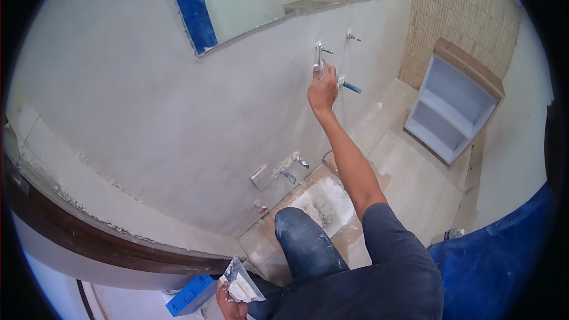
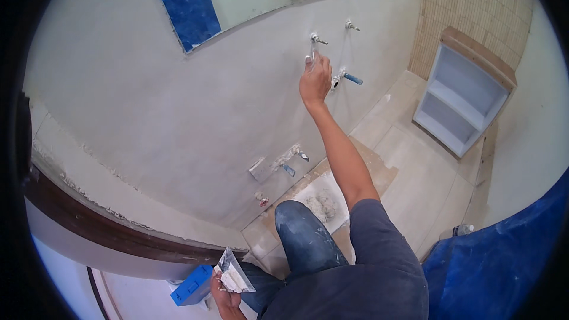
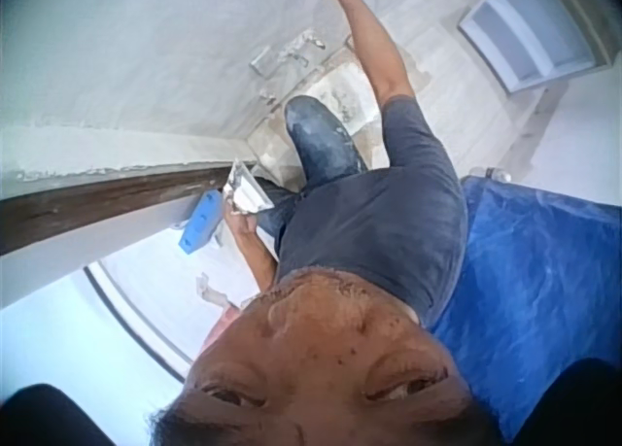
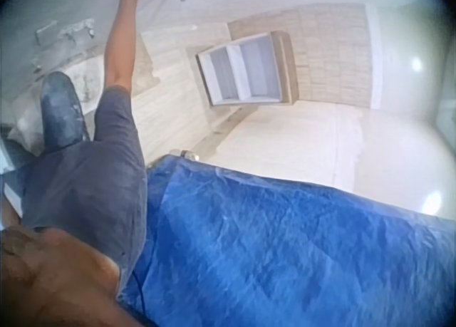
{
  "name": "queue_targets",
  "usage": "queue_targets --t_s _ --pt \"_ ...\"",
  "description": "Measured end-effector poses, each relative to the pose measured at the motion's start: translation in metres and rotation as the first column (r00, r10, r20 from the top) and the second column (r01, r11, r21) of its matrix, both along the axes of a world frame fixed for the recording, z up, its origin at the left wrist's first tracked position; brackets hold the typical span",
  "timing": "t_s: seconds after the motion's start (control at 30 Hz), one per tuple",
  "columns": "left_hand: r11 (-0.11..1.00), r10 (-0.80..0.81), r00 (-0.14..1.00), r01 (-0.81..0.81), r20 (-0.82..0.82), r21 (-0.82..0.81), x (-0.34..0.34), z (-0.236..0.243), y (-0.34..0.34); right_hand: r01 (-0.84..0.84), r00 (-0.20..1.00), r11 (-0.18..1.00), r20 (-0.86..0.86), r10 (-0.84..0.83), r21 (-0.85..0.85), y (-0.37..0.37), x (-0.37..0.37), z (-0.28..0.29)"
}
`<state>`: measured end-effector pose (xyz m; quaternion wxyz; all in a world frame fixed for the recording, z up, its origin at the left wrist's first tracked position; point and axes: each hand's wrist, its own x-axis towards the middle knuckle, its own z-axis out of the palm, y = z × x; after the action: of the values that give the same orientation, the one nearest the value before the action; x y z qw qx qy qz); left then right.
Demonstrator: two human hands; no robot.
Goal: The person enters the bathroom carrying putty knives with plaster, spreads and smooths the plaster onto the wall using a putty knife, scrapes the compound between the blades, and applies plaster around the wall fixtures.
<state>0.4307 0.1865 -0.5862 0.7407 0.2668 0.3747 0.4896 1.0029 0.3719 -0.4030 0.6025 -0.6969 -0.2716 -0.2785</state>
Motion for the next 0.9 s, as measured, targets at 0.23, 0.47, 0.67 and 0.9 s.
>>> queue_targets --t_s 0.23,0.47,0.67,0.9 --pt "1.0 -0.02 1.0 0.02 -0.016 0.014 0.017 0.008 -0.002 0.174 0.982 0.985 0.073 -0.173 0.0 0.043 -0.007 0.013" --pt "0.998 0.057 0.998 -0.057 0.003 -0.039 0.015 0.017 0.001 -0.15 0.882 0.975 0.423 0.207 -0.164 -0.004 -0.069 -0.018" --pt "0.999 0.028 0.999 -0.027 0.036 -0.033 0.017 0.021 -0.002 0.024 0.979 0.997 0.203 -0.007 -0.078 0.004 0.011 0.014" --pt "0.998 0.061 0.998 -0.06 0.033 -0.017 0.02 0.019 -0.005 0.096 0.962 0.994 0.262 -0.081 -0.048 0.036 -0.023 0.019"
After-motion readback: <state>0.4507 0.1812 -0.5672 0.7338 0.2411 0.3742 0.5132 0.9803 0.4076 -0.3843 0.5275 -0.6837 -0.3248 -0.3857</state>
